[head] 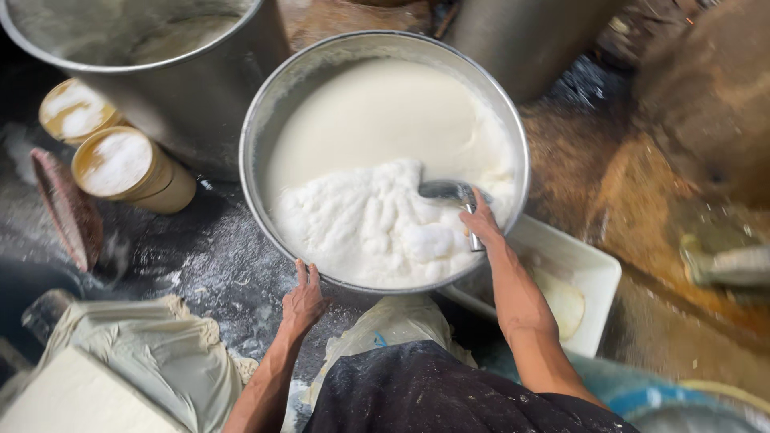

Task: The person uses a large ladle to scoop a white foamy mixture from a bucket and transfer it into a large metal basin. They then stir the mixture in the basin repeatedly. The person repeats this scooping and stirring process several times.

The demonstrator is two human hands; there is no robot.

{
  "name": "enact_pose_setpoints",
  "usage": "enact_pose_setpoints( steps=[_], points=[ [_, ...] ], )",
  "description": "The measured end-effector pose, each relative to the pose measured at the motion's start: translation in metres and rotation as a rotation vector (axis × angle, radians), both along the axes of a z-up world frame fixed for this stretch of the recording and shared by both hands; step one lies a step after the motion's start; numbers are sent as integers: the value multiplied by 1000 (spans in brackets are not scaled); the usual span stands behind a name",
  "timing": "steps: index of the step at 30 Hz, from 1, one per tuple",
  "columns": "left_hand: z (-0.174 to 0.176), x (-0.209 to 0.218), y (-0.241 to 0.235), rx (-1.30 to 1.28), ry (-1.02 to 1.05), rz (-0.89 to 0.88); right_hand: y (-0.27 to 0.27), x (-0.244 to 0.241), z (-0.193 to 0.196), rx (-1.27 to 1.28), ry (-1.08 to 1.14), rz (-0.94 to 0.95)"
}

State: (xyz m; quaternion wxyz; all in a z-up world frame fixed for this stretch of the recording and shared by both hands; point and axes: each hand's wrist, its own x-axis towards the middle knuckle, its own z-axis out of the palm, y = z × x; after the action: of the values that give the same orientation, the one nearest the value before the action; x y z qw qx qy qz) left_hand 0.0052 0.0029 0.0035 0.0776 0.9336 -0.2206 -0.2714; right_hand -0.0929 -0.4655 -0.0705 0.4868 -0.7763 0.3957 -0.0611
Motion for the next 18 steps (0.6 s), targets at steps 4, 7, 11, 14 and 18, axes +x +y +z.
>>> enact_pose_setpoints(
  steps=[4,7,11,14,18],
  points=[
    [7,9,6,82,108,-45,48,-21,-4,31,8,-41],
    [9,18,14,-1,-7,-149,90,-34,0,248,-25,-113],
    [-6,18,24,8,22,-149,153,-66,35,456,-190,-149],
    [-27,-3,22,75,62,-231,194,-100,88,596,-353,-141],
    [-34,-37,-2,-52,92,-524,217,-162,173,932,-894,-79]
  ],
)
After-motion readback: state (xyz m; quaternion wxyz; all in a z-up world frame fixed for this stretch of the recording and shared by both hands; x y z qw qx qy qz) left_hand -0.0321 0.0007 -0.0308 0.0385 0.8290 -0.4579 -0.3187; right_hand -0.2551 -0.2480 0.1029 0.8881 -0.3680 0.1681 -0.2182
